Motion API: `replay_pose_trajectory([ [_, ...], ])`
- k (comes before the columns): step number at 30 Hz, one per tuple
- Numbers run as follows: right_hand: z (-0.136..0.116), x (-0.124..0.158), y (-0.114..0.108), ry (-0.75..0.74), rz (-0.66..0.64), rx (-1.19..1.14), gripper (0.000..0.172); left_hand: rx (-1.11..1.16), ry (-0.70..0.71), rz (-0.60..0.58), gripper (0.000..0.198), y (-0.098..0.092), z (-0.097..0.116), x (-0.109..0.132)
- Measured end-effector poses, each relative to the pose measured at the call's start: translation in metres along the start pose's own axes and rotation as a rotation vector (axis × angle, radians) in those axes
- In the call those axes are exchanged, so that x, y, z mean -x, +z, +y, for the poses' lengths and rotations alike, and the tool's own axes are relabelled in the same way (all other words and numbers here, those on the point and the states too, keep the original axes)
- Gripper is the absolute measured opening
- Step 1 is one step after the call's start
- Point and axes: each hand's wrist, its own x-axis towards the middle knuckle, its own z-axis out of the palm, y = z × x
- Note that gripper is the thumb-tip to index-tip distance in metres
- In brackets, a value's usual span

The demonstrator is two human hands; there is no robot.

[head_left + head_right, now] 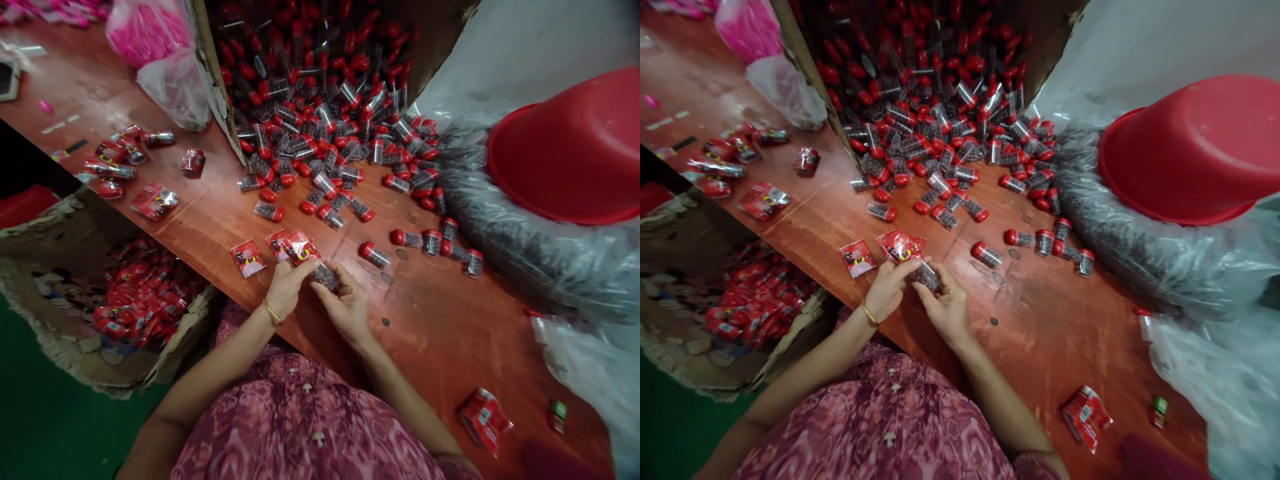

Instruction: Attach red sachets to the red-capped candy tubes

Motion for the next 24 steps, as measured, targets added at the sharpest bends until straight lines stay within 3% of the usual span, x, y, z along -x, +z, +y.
replay_pose_trajectory([
  [4, 0.002, -0.002, 0.008, 0.124, 0.044, -0.203, 0.027, -0.086, 0.045, -0.024, 0.02, 0.0, -0.007, 0.005],
  [8, 0.001, -0.003, 0.009, 0.11, 0.096, -0.219, 0.039, 0.013, 0.045, -0.036, 0.026, -0.001, -0.002, 0.006],
  [14, -0.001, 0.0, -0.001, 0.205, -0.029, -0.246, 0.026, 0.075, 0.02, -0.1, 0.028, -0.003, 0.003, 0.004],
  [18, 0.002, 0.003, 0.005, 0.233, 0.108, -0.38, 0.028, -0.006, 0.03, -0.161, 0.032, -0.001, -0.007, 0.01],
  [24, -0.002, 0.01, 0.006, 0.204, 0.207, -0.32, 0.031, -0.021, 0.14, -0.094, 0.036, -0.002, -0.015, 0.015],
])
